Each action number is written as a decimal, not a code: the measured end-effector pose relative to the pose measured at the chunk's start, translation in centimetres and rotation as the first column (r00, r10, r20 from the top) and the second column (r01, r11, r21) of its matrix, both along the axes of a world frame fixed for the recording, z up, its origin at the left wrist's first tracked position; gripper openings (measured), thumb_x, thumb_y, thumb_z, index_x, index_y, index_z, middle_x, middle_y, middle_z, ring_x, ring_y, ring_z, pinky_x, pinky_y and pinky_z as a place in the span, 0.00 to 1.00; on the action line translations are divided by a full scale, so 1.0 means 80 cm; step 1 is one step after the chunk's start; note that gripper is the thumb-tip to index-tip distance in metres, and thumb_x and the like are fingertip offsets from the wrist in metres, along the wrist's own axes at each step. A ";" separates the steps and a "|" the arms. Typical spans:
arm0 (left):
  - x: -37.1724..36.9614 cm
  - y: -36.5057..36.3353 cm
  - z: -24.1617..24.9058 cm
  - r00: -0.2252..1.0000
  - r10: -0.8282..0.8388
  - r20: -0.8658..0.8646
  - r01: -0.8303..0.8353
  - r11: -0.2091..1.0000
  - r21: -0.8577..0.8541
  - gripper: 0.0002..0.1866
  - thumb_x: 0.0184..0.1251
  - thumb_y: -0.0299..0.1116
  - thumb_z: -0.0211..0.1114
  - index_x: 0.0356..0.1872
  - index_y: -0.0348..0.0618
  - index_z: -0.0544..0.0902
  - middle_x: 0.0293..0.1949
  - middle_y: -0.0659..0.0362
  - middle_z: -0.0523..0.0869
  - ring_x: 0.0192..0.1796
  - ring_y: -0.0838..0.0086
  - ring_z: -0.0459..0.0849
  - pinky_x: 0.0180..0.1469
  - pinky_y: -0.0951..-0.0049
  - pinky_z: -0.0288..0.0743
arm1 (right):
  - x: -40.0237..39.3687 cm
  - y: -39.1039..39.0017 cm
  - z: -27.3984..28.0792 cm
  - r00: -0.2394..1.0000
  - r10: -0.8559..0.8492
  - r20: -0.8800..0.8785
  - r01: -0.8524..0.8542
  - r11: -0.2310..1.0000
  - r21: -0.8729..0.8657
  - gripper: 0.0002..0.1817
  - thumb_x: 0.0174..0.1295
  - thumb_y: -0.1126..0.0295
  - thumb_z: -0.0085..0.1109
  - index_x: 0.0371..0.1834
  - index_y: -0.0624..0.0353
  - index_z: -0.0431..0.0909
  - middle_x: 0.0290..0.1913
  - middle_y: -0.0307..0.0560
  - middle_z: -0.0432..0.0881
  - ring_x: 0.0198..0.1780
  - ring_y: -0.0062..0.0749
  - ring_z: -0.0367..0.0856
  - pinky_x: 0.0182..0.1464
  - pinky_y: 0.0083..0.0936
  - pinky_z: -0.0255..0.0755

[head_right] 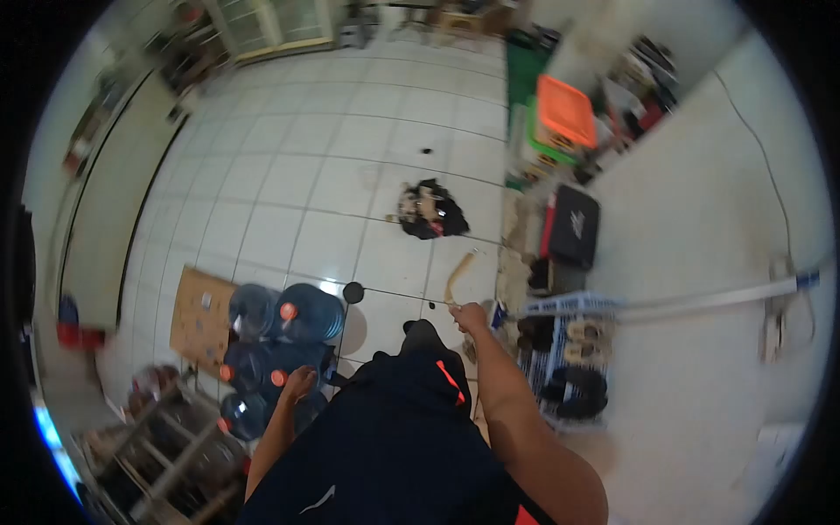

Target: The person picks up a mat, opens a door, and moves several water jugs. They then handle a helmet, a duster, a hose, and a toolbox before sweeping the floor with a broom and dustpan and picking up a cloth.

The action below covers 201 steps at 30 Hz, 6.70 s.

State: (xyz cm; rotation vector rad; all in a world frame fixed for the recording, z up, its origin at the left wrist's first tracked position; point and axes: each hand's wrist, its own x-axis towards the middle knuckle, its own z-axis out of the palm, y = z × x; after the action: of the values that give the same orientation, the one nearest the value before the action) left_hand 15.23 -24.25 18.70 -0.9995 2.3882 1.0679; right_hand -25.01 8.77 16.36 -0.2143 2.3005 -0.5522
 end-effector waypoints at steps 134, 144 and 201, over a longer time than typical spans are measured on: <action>-4.286 -0.522 0.219 0.741 0.375 -0.557 0.061 0.788 0.613 0.09 0.58 0.29 0.58 0.37 0.36 0.74 0.23 0.57 0.77 0.23 0.70 0.77 0.24 0.73 0.75 | -3.298 -0.461 0.249 0.409 -0.754 0.514 0.830 0.074 -0.553 0.20 0.64 0.61 0.50 0.53 0.63 0.69 0.46 0.49 0.78 0.43 0.32 0.79 0.43 0.27 0.73; -4.344 -0.494 0.152 0.857 -0.207 -0.472 0.346 0.910 0.228 0.09 0.62 0.32 0.57 0.36 0.36 0.75 0.23 0.56 0.80 0.23 0.71 0.80 0.27 0.73 0.75 | -3.526 -0.557 0.240 0.381 -0.551 0.743 0.909 0.077 -0.409 0.24 0.65 0.55 0.47 0.54 0.65 0.67 0.45 0.51 0.78 0.42 0.34 0.79 0.45 0.32 0.73; -3.264 -0.050 0.136 -0.626 -0.779 0.033 0.437 -0.316 0.842 0.15 0.65 0.40 0.54 0.46 0.42 0.68 0.40 0.49 0.77 0.37 0.61 0.81 0.36 0.63 0.77 | -2.702 -1.002 0.037 -0.719 0.687 -0.109 -0.640 -0.715 -0.283 0.16 0.59 0.64 0.52 0.40 0.68 0.69 0.29 0.62 0.77 0.28 0.50 0.80 0.24 0.38 0.74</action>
State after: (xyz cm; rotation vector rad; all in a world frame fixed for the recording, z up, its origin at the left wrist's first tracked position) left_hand -245.88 -28.21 29.59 0.8455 0.9736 0.0439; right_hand -241.19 -71.37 19.36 -2.1771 0.4553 0.4096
